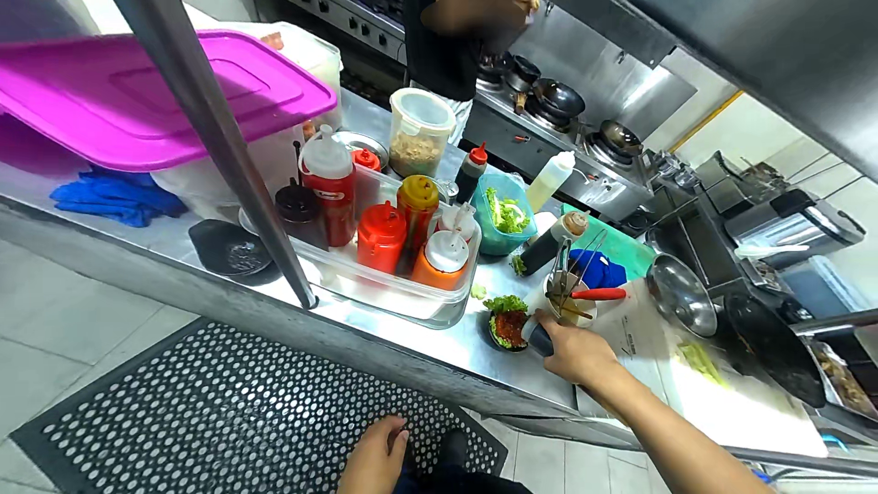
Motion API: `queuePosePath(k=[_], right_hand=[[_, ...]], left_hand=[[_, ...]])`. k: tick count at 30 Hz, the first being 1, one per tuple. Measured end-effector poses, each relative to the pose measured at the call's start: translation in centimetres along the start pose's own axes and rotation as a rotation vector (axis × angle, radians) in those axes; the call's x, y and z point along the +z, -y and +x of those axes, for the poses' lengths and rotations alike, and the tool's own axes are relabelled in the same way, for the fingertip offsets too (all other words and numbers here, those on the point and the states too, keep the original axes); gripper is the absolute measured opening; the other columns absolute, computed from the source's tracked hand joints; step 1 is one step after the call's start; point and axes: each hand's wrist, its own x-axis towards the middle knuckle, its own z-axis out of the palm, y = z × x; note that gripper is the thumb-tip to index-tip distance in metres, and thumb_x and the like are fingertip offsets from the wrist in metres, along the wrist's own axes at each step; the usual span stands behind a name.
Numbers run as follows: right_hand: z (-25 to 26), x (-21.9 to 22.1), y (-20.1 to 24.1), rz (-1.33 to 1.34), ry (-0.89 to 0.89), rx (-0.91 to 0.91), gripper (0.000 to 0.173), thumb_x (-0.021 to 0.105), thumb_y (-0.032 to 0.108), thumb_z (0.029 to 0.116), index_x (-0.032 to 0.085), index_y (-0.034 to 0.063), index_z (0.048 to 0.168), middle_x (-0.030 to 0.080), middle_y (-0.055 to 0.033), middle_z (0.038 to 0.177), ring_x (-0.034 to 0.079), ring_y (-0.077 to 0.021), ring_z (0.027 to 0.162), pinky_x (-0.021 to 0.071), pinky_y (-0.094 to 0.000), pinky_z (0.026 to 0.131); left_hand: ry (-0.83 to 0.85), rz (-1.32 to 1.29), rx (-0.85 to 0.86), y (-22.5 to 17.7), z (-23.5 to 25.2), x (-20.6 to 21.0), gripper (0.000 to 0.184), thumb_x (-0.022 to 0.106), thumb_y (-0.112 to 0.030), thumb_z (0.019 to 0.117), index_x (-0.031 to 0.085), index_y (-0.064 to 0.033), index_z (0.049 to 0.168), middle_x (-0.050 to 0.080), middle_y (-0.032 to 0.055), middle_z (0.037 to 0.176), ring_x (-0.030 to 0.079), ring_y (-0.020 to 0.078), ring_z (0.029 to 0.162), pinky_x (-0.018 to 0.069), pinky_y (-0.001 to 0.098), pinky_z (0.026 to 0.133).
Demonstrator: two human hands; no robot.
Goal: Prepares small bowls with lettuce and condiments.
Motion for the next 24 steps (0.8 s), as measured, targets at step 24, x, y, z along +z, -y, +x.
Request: queuePosePath(k=[24], right_hand=[[-2.1, 2.3, -2.9, 0.206, 0.044, 0.005, 0.101, 0.08, 0.044, 0.0765, 0.026, 0.0349, 0.162, 0.058, -0.0164, 0.14, 0.066, -0.039, 0.111, 0.0545, -0.0639, 0.088]], left_hand=[[0.091, 0.109, 0.012, 0.0, 1.9, -1.0, 0.037, 0.059, -0.03, 0.1024, 0.067, -0.0074, 0.13, 0.07, 0.0142, 0.124, 0.068, 0.0283, 0.113, 0.0537, 0.0517, 0.102]])
